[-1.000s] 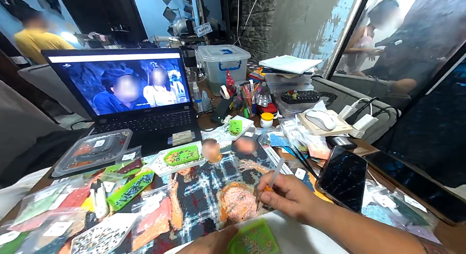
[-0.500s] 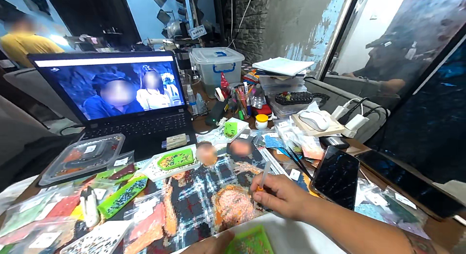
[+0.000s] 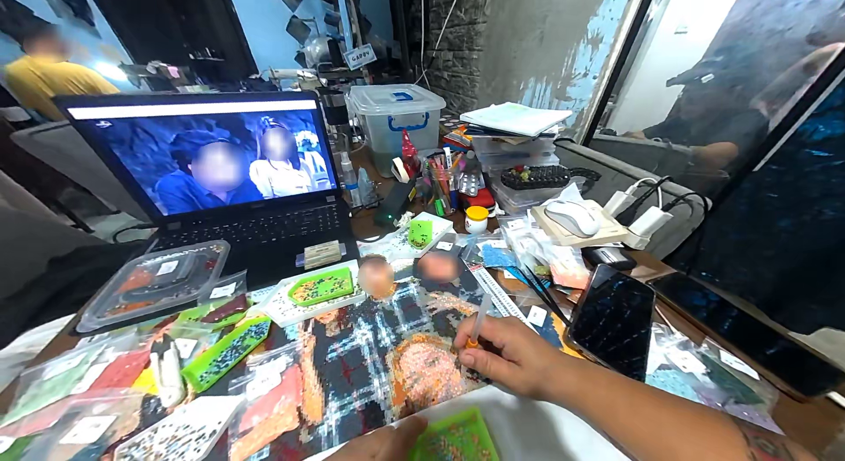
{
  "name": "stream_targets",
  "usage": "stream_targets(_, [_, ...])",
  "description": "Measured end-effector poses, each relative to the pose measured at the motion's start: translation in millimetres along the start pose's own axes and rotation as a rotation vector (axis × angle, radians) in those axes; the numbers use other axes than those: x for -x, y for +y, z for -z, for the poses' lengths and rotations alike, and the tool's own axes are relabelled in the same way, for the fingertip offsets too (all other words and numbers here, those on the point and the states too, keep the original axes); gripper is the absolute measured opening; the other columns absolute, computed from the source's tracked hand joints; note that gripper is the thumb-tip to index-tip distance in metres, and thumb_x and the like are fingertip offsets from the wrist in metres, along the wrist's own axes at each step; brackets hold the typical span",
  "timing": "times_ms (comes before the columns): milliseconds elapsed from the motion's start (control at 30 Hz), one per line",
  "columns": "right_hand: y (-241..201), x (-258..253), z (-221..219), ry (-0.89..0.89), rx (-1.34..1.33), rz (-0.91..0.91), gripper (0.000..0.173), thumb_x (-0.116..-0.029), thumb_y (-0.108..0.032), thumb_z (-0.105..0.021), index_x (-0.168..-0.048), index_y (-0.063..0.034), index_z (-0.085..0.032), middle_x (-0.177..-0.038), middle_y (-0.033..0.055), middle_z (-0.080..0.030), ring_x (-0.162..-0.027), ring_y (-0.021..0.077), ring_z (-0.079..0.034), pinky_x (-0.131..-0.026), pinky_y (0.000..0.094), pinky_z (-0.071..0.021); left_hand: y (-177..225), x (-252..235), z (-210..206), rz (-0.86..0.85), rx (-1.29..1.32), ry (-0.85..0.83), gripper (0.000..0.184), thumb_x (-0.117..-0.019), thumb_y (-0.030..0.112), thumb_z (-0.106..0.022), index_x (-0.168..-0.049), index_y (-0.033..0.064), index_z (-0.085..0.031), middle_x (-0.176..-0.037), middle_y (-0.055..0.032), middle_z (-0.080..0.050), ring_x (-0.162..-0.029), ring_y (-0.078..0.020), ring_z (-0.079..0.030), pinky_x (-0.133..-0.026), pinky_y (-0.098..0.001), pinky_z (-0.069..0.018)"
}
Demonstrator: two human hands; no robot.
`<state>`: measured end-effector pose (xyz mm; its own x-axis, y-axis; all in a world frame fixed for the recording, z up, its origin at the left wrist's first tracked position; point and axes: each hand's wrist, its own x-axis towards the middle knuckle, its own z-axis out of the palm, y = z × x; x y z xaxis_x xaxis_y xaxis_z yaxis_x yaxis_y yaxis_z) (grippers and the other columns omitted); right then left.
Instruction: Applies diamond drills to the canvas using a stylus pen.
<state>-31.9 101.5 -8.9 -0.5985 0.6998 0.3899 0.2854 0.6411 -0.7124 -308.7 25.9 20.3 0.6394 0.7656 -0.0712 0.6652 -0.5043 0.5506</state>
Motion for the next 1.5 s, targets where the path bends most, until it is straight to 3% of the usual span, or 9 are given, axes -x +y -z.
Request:
stream_targets(233, [-1,1,-3,0.019,0.092,0.083,0.028,-0.1082,-0.025,-0.051,-0.111,0.0005,-0.063,-0.083,0.0115,-0.063,-0.071,0.0109,-0.058,-0.067,0.0225,-0.0502,5,0,1,0.052,0.003,0.021,0.056,-0.0942,0.033,-0.074,-0.136,-0.0025,-0.062,-0.104,-0.0239,-0.073,-0.091,-0.0421,-0.072,-0.081,-0.0612,-0.0556])
stream_targets(333, [-8,2,-6,0.060,0.073,0.131,0.027,-0.1085,-0.025,-0.051,-0.111,-0.0005,-0.062,-0.084,0.0106,-0.063,-0.071,0.0088,-0.059,-0.068,0.0203,-0.0507,6,0,2,0.103,0.012,0.015,0.056,-0.0948,0.035,-0.073,-0.137,-0.0008,-0.061,-0.105,-0.0234,-0.073,-0.091,-0.0417,-0.071,-0.081,-0.0622,-0.0550])
stream_targets(467, [-17,5,-9,-0.032,-0.025,0.204,0.031,-0.1084,-0.029,-0.051,-0.108,-0.0003,-0.061,-0.084,0.0115,-0.065,-0.070,0.0081,-0.060,-0.066,0.0188,-0.0506,8,0,2,0.132,0.021,0.021,0.056,-0.0945,0.035,-0.073,-0.138,0.0009,-0.062,-0.105,-0.0220,-0.073,-0.092,-0.0413,-0.072,-0.081,-0.0627,-0.0550])
stream_targets(700, [-17,5,-13,-0.109,-0.077,0.304,0.024,-0.1070,-0.021,-0.054,-0.108,0.0016,-0.060,-0.082,0.0114,-0.062,-0.071,0.0088,-0.058,-0.067,0.0176,-0.0490,7,-1,2,0.126,0.028,0.014,0.056,-0.0943,0.035,-0.073,-0.138,0.0012,-0.062,-0.107,-0.0223,-0.073,-0.094,-0.0414,-0.072,-0.082,-0.0631,-0.0550])
stream_targets(1267, [-19,5,-15,-0.152,-0.087,0.320,0.021,-0.1066,-0.018,-0.055,-0.108,0.0023,-0.060,-0.085,0.0123,-0.062,-0.074,0.0099,-0.060,-0.070,0.0177,-0.0508,5,-1,2,0.110,0.017,0.006,0.057,-0.0948,0.037,-0.072,-0.138,0.0014,-0.061,-0.107,-0.0218,-0.073,-0.092,-0.0404,-0.072,-0.081,-0.0614,-0.0556])
stream_targets(1500, [-17,5,-8,0.005,-0.148,0.116,0.032,-0.1076,-0.031,-0.053,-0.108,-0.0001,-0.061,-0.084,0.0076,-0.065,-0.071,0.0016,-0.060,-0.066,0.0162,-0.0504,8,-3,4,0.119,0.013,-0.015,0.056,-0.0948,0.035,-0.073,-0.138,0.0010,-0.061,-0.108,-0.0227,-0.073,-0.093,-0.0418,-0.072,-0.081,-0.0624,-0.0551])
